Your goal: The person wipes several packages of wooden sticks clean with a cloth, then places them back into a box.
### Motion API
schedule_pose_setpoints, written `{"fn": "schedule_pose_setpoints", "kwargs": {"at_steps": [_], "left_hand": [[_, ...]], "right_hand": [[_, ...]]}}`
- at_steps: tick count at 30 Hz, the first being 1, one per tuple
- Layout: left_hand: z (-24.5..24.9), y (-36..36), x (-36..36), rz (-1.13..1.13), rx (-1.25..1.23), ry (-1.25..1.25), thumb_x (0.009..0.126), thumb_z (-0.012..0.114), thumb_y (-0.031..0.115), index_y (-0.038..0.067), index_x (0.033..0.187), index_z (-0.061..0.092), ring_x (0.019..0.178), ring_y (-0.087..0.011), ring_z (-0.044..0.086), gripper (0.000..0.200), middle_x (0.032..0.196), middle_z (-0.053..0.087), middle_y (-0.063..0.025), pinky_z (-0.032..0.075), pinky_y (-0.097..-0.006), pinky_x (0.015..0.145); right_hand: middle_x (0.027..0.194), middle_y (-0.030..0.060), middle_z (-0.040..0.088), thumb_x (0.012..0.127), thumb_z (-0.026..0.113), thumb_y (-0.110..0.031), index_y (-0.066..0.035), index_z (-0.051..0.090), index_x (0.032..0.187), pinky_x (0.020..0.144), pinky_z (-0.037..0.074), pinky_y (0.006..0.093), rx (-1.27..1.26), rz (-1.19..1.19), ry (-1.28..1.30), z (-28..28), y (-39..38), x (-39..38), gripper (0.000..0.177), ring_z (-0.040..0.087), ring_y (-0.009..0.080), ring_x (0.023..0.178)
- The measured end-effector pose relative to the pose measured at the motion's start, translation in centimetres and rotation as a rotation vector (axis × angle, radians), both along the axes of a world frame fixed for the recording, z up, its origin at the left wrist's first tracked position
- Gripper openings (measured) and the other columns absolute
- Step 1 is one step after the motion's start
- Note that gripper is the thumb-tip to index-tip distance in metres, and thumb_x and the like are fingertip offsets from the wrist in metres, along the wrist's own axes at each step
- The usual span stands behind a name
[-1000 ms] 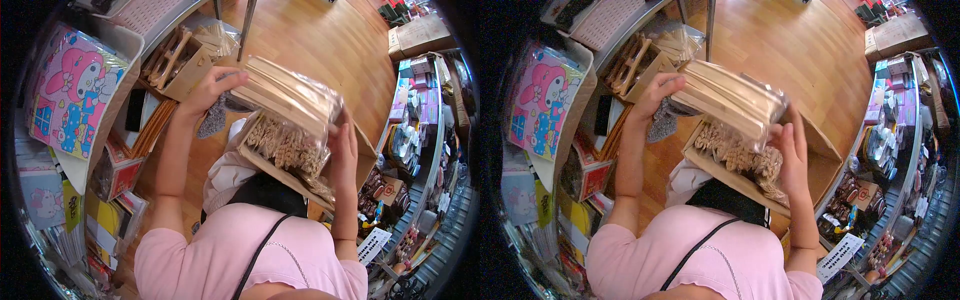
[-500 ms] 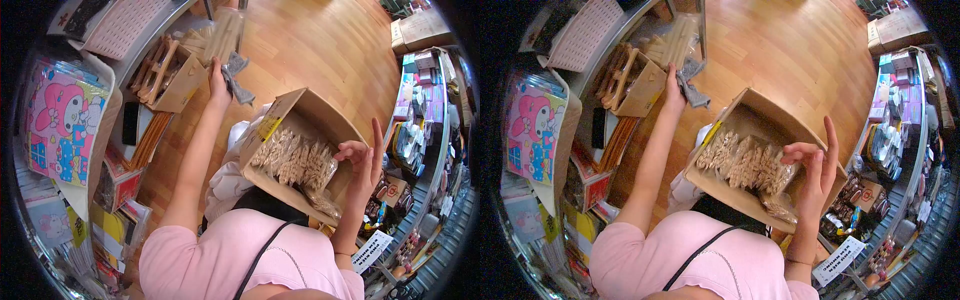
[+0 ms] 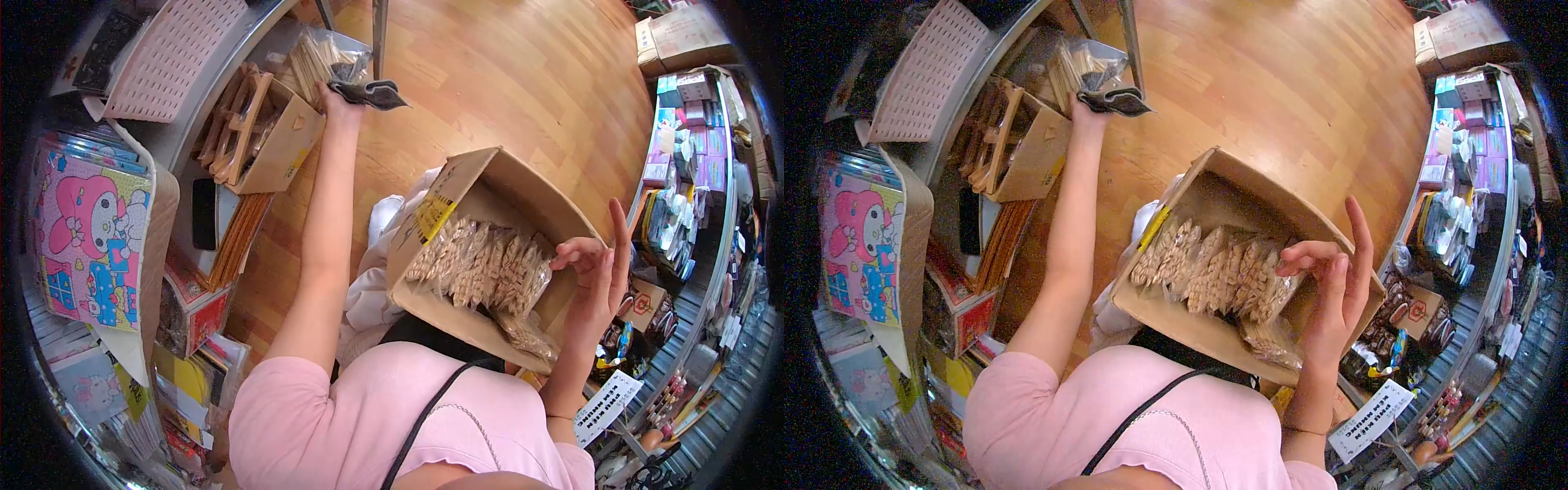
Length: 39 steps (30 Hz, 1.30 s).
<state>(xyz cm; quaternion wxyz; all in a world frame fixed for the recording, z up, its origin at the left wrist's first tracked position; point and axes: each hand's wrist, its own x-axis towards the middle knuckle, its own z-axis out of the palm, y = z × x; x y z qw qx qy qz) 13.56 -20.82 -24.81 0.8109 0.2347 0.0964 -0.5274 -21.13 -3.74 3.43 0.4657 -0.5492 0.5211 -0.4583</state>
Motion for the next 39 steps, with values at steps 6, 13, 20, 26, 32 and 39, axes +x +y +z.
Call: {"fn": "schedule_pose_setpoints", "kwargs": {"at_steps": [6, 13, 20, 26, 32, 39], "left_hand": [[-0.4, 0.8, 2.5, -0.065, 0.074, 0.027, 0.090, 0.028, 0.044, 0.012, 0.080, 0.048, 0.050, -0.0190, 0.049, 0.039, 0.057, 0.047, -0.0044, 0.043, -0.0306, 0.047], [3.7, 3.1, -0.6, -0.370, -0.116, -0.242, 0.090, 0.041, 0.048, 0.007, 0.097, 0.052, 0.057, -0.0183, 0.046, 0.042, 0.063, 0.046, -0.0038, 0.043, -0.0330, 0.058], [9.2, 9.6, -3.0, -0.346, 0.335, -0.647, 0.091, 0.044, 0.038, 0.010, 0.096, 0.057, 0.058, -0.0114, 0.050, 0.031, 0.075, 0.056, -0.0019, 0.041, -0.0242, 0.052], [15.9, 16.9, -5.1, -0.219, 0.350, -0.886, 0.091, 0.050, 0.030, -0.002, 0.117, 0.052, 0.097, -0.0143, 0.054, 0.041, 0.109, 0.058, -0.0074, 0.042, -0.0259, 0.084], [17.7, 20.2, -5.5, -0.174, 0.394, -0.961, 0.090, 0.052, 0.025, -0.005, 0.118, 0.050, 0.103, -0.0158, 0.053, 0.041, 0.114, 0.056, -0.0094, 0.038, -0.0267, 0.091], [17.9, 22.2, -5.4, -0.213, 0.320, -0.985, 0.090, 0.052, 0.024, -0.006, 0.121, 0.048, 0.102, -0.0165, 0.054, 0.043, 0.114, 0.055, -0.0108, 0.039, -0.0270, 0.089]], "right_hand": [[0.077, 0.0119, 0.060, 0.095, 0.038, -0.027, 0.002, 0.027, 0.136, 0.065, 0.048, 0.0273, -0.004, 0.016, 0.018, -0.1, 0.0, 0.0, 0.050, 0.056, 0.0147, 0.066], [0.075, 0.0111, 0.060, 0.096, 0.037, -0.024, 0.002, 0.029, 0.135, 0.064, 0.048, 0.0275, -0.009, 0.008, 0.026, 0.1, 0.3, 0.2, 0.048, 0.056, 0.0143, 0.066], [0.076, 0.0098, 0.059, 0.095, 0.039, -0.027, 0.003, 0.032, 0.133, 0.063, 0.047, 0.0252, -0.052, -0.008, 0.067, 0.4, 0.4, -0.5, 0.049, 0.056, 0.0124, 0.065], [0.079, 0.0083, 0.060, 0.095, 0.041, -0.014, 0.003, 0.049, 0.119, 0.066, 0.046, 0.0241, -0.066, 0.114, 0.043, 0.4, 1.3, -1.0, 0.030, 0.055, 0.0108, 0.068], [0.082, 0.0079, 0.062, 0.089, 0.049, -0.006, -0.001, 0.061, 0.099, 0.070, 0.048, 0.0254, -0.108, 0.231, 0.228, 1.6, 2.5, 0.2, 0.017, 0.060, 0.0133, 0.075], [0.089, 0.0080, 0.059, 0.081, 0.058, -0.014, -0.008, 0.059, 0.096, 0.073, 0.048, 0.0375, -0.564, 0.624, 0.777, 1.1, 1.3, 1.6, 0.017, 0.057, 0.0283, 0.087]]}}
